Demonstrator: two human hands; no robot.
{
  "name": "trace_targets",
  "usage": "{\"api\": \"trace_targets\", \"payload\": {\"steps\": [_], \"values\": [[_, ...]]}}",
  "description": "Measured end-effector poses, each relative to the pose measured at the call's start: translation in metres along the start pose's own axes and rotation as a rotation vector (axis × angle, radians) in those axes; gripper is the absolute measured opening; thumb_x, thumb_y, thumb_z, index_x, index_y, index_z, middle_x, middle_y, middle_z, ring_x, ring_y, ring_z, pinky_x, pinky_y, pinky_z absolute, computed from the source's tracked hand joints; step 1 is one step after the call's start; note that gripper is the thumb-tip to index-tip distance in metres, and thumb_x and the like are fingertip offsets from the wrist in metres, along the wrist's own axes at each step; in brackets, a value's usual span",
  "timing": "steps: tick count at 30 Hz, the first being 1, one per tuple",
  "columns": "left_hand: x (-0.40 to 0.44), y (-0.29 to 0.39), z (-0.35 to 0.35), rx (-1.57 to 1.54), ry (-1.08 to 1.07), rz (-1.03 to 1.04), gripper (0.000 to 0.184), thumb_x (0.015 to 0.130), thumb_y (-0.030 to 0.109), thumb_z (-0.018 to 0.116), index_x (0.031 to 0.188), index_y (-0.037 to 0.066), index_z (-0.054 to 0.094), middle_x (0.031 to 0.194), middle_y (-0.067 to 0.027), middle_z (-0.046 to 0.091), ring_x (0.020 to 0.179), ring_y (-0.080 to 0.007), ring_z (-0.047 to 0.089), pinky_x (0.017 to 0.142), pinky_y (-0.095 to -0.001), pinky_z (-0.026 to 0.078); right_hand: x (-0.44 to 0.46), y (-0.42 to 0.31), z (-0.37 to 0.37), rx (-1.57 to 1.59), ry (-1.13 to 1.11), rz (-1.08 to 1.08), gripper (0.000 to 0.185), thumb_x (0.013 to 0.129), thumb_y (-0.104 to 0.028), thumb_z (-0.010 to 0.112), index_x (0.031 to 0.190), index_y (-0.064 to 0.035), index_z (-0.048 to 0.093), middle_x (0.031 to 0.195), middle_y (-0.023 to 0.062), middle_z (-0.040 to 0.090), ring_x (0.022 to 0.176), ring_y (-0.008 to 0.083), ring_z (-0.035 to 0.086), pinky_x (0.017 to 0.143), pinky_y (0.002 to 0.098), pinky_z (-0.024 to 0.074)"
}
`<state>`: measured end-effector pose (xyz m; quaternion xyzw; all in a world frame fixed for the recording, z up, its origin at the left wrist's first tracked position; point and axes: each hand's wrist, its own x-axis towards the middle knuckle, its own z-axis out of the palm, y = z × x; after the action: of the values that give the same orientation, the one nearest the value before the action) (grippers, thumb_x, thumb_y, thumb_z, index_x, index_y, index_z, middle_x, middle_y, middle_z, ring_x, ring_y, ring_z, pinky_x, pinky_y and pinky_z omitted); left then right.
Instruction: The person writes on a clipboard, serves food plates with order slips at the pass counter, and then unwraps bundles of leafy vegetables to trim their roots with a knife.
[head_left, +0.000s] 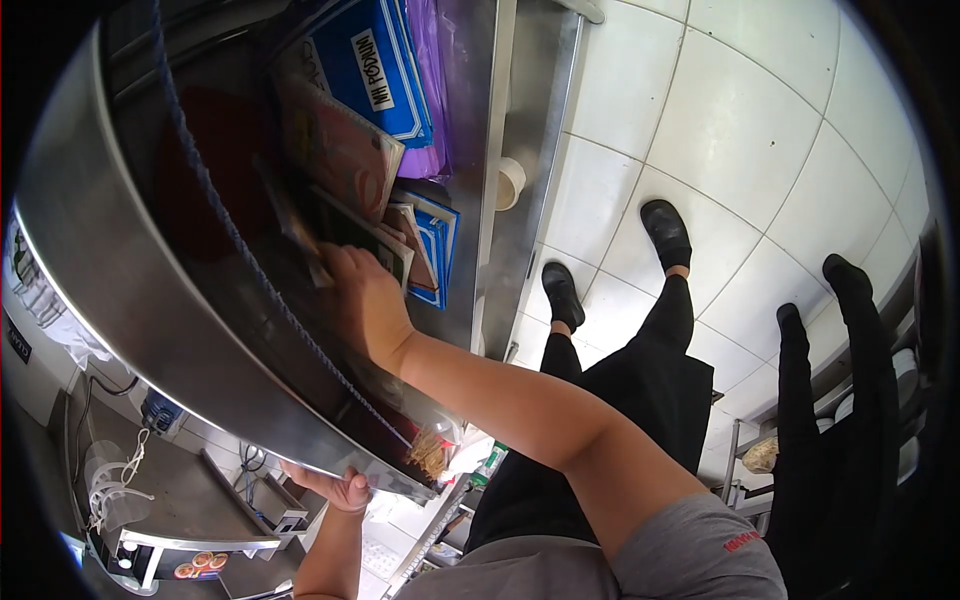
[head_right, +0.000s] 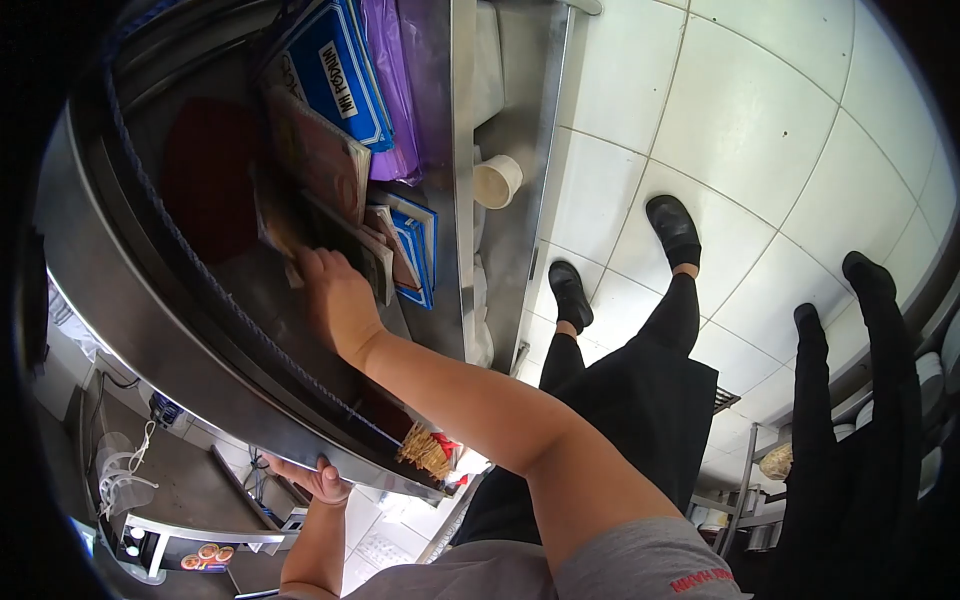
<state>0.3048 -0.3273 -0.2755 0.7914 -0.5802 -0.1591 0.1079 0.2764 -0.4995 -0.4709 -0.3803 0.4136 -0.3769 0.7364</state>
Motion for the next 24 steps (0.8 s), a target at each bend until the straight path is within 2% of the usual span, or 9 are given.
{"api": "trace_targets", "payload": {"steps": [4,7,9,11,13,18,20,22,24], "values": [[0.009,0.004,0.004,0.067,-0.015,0.030,0.092,0.086,0.046,0.063,0.147,0.004,0.008,0.149,-0.0158,0.019,0.136,-0.0266,0.026,0.110,-0.0401,0.020,0.013,0.010,0.008,-0.056,-0.005,0.082,0.043,0.074,-0.003,0.060,0.116,-0.0020,0.054,0.105,0.0198,0.059,0.102,0.0372,0.054,0.085,0.0437,0.0456],[0.010,0.001,0.004,0.101,0.019,0.075,0.092,0.086,0.050,0.061,0.145,0.000,0.013,0.149,-0.0170,0.018,0.137,-0.0272,0.023,0.111,-0.0416,0.017,0.001,0.034,0.020,-0.662,-0.144,0.065,0.035,0.077,-0.001,0.058,0.111,-0.0019,0.055,0.104,0.0205,0.058,0.098,0.0388,0.054,0.083,0.0434,0.0451],[0.018,0.007,0.007,0.177,0.052,0.082,0.087,0.084,0.057,0.060,0.143,0.004,0.023,0.148,-0.0209,0.020,0.139,-0.0336,0.020,0.112,-0.0461,0.014,-0.009,0.007,-0.035,-0.183,0.398,0.036,0.032,0.079,0.001,0.056,0.111,-0.0012,0.055,0.103,0.0211,0.058,0.099,0.0401,0.053,0.083,0.0427,0.0444],[0.018,0.007,0.008,0.223,0.071,0.054,0.085,0.082,0.062,0.059,0.141,0.009,0.028,0.148,-0.0241,0.022,0.140,-0.0384,0.018,0.113,-0.0498,0.013,-0.053,0.020,-0.034,-0.130,0.194,0.184,0.032,0.080,-0.004,0.057,0.111,-0.0011,0.052,0.108,0.0228,0.055,0.098,0.0429,0.055,0.088,0.0454,0.0449],[0.016,0.005,0.005,0.236,0.070,0.097,0.083,0.083,0.060,0.059,0.142,0.010,0.028,0.149,-0.0245,0.021,0.141,-0.0391,0.018,0.114,-0.0505,0.013,-0.087,0.037,-0.009,-0.033,-0.205,0.630,0.036,0.081,-0.008,0.059,0.116,-0.0005,0.052,0.118,0.0254,0.054,0.107,0.0430,0.054,0.089,0.0453,0.0455],[0.024,0.010,0.009,0.147,0.091,0.121,0.081,0.084,0.055,0.062,0.143,0.012,0.029,0.150,-0.0235,0.019,0.141,-0.0404,0.017,0.114,-0.0522,0.013,-0.071,0.076,0.059,-0.220,-0.150,0.552,0.032,0.083,-0.013,0.058,0.112,0.0014,0.057,0.113,0.0268,0.061,0.108,0.0391,0.058,0.089,0.0462,0.0482],[0.027,0.014,0.006,0.147,0.030,0.102,0.081,0.082,0.054,0.064,0.143,0.012,0.030,0.151,-0.0237,0.019,0.141,-0.0411,0.018,0.114,-0.0533,0.014,-0.048,0.087,0.060,-0.326,-0.526,0.434,0.025,0.082,-0.013,0.058,0.101,0.0013,0.064,0.096,0.0254,0.066,0.094,0.0396,0.064,0.082,0.0457,0.0515],[0.029,0.011,0.006,0.142,0.048,0.154,0.080,0.084,0.053,0.063,0.139,0.005,0.032,0.149,-0.0281,0.021,0.140,-0.0409,0.021,0.114,-0.0482,0.015,-0.055,0.134,0.087,-0.248,-0.258,0.216,0.017,0.080,-0.009,0.055,0.090,-0.0007,0.066,0.085,0.0230,0.067,0.085,0.0396,0.065,0.074,0.0460,0.0529],[0.029,0.012,0.005,0.132,0.032,0.137,0.079,0.083,0.051,0.065,0.139,0.005,0.032,0.149,-0.0280,0.021,0.140,-0.0414,0.022,0.114,-0.0489,0.015,-0.039,0.073,0.027,-0.151,0.018,0.077,0.017,0.076,-0.004,0.054,0.090,-0.0033,0.065,0.084,0.0222,0.065,0.082,0.0414,0.063,0.071,0.0453,0.0527]]}}
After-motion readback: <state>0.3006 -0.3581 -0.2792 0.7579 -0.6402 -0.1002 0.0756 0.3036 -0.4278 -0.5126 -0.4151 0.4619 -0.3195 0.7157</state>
